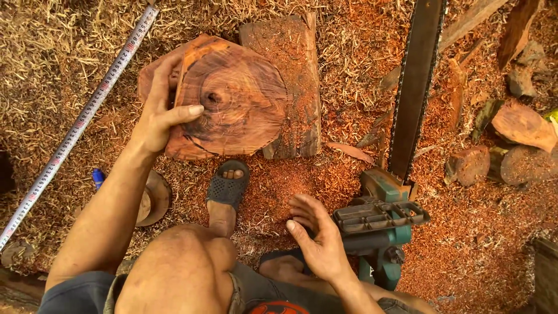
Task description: Measuring a piece of wood with a tape and then cutting a segment of a wooden block using a handheld power saw.
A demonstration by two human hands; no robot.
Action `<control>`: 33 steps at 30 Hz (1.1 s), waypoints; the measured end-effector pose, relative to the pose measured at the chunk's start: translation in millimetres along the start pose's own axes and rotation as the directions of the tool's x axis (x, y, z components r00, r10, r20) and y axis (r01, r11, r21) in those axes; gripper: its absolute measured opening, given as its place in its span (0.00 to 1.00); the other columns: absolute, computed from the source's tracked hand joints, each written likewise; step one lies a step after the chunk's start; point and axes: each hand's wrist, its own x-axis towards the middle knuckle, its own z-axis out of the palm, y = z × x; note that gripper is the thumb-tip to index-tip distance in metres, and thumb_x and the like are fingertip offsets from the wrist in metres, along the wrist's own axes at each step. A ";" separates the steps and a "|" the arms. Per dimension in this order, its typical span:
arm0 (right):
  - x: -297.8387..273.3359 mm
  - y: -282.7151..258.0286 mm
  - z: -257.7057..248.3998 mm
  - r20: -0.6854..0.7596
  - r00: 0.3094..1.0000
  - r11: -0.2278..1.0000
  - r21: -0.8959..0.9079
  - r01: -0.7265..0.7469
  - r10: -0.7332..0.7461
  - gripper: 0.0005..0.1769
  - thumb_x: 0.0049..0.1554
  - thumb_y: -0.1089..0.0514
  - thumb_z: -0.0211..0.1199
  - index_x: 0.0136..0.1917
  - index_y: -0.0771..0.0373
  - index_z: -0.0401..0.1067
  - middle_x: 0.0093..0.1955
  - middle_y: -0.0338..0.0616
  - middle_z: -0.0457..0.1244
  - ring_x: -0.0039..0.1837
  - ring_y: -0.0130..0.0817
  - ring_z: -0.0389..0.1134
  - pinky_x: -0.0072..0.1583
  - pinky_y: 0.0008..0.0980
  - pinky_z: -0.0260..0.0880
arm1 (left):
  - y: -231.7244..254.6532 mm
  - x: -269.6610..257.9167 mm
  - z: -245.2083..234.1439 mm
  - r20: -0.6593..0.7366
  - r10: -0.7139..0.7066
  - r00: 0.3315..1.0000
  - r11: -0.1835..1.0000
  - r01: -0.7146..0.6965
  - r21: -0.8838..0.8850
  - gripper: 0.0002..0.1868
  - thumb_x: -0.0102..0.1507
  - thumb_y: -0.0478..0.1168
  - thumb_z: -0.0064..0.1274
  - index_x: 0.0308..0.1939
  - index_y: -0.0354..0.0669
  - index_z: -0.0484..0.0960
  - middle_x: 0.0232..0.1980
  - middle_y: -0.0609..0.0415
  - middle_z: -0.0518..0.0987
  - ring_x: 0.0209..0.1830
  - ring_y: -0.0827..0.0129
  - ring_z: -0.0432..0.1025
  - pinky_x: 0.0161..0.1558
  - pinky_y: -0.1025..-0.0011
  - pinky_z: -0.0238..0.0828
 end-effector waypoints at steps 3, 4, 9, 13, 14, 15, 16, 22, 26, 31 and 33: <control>-1.0 0.4 3.5 0.009 1.000 0.998 -0.055 0.011 -0.010 0.33 0.59 0.59 0.64 0.75 0.66 0.59 0.69 0.54 0.65 0.70 0.41 0.68 0.69 0.39 0.69 | -3.0 -6.0 2.8 -0.029 0.106 0.994 0.992 -0.107 -0.070 0.68 0.49 0.58 0.65 0.85 0.40 0.44 0.72 0.29 0.65 0.75 0.40 0.65 0.73 0.43 0.66; -1.4 0.8 4.1 0.009 1.000 0.998 -0.058 0.017 -0.016 0.33 0.59 0.58 0.64 0.75 0.65 0.59 0.69 0.54 0.65 0.70 0.41 0.68 0.69 0.39 0.70 | -3.4 -8.5 5.2 -0.042 0.082 0.996 0.994 -0.085 -0.070 0.69 0.47 0.59 0.65 0.85 0.41 0.45 0.73 0.30 0.65 0.75 0.41 0.65 0.71 0.44 0.65; -2.1 -6.1 6.3 -0.003 1.000 0.996 -0.088 -0.014 0.014 0.33 0.59 0.57 0.64 0.74 0.63 0.60 0.69 0.50 0.65 0.67 0.39 0.69 0.67 0.38 0.70 | 2.3 -22.5 25.5 -0.053 0.246 0.968 0.967 -0.242 0.073 0.71 0.46 0.57 0.70 0.85 0.41 0.45 0.82 0.31 0.56 0.83 0.41 0.57 0.79 0.45 0.57; -7.1 -17.4 3.1 -0.009 1.000 0.993 -0.115 0.010 -0.011 0.32 0.59 0.55 0.64 0.74 0.63 0.61 0.68 0.50 0.66 0.67 0.38 0.70 0.67 0.38 0.70 | 12.4 -22.5 50.6 -0.011 0.418 0.908 0.903 -0.414 0.112 0.73 0.45 0.55 0.72 0.86 0.43 0.43 0.82 0.36 0.58 0.84 0.45 0.57 0.85 0.50 0.50; -6.8 -21.2 2.9 -0.020 0.999 0.992 -0.122 0.032 -0.035 0.32 0.59 0.55 0.65 0.74 0.63 0.61 0.68 0.50 0.67 0.67 0.38 0.70 0.67 0.38 0.71 | 14.5 -18.3 55.4 0.010 0.454 0.891 0.885 -0.452 0.114 0.74 0.44 0.55 0.73 0.85 0.44 0.42 0.79 0.38 0.60 0.82 0.46 0.58 0.84 0.52 0.50; -7.4 -23.9 1.3 -0.031 0.999 0.992 -0.119 0.035 -0.039 0.32 0.59 0.55 0.65 0.74 0.63 0.61 0.68 0.50 0.67 0.67 0.38 0.70 0.67 0.38 0.71 | 8.5 -12.2 61.1 0.020 0.460 0.887 0.881 -0.460 0.112 0.74 0.44 0.55 0.73 0.85 0.44 0.42 0.79 0.38 0.60 0.82 0.46 0.58 0.84 0.52 0.50; -10.4 -25.8 1.2 -0.041 0.999 0.990 -0.137 0.009 -0.014 0.31 0.59 0.54 0.64 0.73 0.63 0.62 0.67 0.49 0.67 0.67 0.38 0.70 0.67 0.38 0.71 | 2.7 -6.1 67.6 0.040 0.579 0.814 0.806 -0.580 0.119 0.72 0.46 0.55 0.73 0.86 0.48 0.42 0.79 0.39 0.58 0.81 0.47 0.56 0.83 0.53 0.50; -28.0 -33.8 2.7 -0.082 0.994 0.988 -0.148 0.053 -0.066 0.29 0.57 0.56 0.66 0.69 0.64 0.66 0.64 0.49 0.69 0.64 0.39 0.72 0.65 0.37 0.72 | -11.1 21.5 82.9 0.234 0.872 0.430 0.369 -0.891 0.263 0.64 0.46 0.59 0.71 0.81 0.57 0.52 0.77 0.41 0.58 0.77 0.45 0.57 0.76 0.46 0.55; -45.0 -38.0 5.7 -0.070 0.948 0.920 -0.272 0.283 -0.312 0.27 0.58 0.57 0.67 0.68 0.67 0.68 0.67 0.57 0.65 0.69 0.49 0.68 0.68 0.41 0.68 | -7.9 15.1 79.9 0.332 0.824 0.459 0.328 -0.864 0.382 0.59 0.47 0.63 0.68 0.77 0.53 0.60 0.74 0.35 0.58 0.74 0.40 0.57 0.73 0.41 0.56; -61.5 -52.7 9.6 -0.099 0.936 0.925 -0.221 0.310 -0.337 0.25 0.59 0.57 0.66 0.67 0.66 0.68 0.66 0.56 0.65 0.68 0.53 0.67 0.68 0.44 0.68 | -17.6 1.1 85.8 0.310 0.835 0.455 0.356 -0.875 0.327 0.58 0.49 0.66 0.67 0.77 0.52 0.60 0.73 0.36 0.58 0.74 0.44 0.57 0.72 0.45 0.58; -66.2 -57.2 11.3 -0.119 0.933 0.934 -0.166 0.318 -0.339 0.24 0.59 0.56 0.66 0.67 0.66 0.67 0.66 0.56 0.65 0.68 0.54 0.68 0.68 0.44 0.69 | -26.1 -5.3 87.0 0.328 0.833 0.446 0.364 -0.887 0.285 0.59 0.49 0.66 0.67 0.78 0.52 0.59 0.73 0.36 0.58 0.75 0.45 0.57 0.71 0.46 0.58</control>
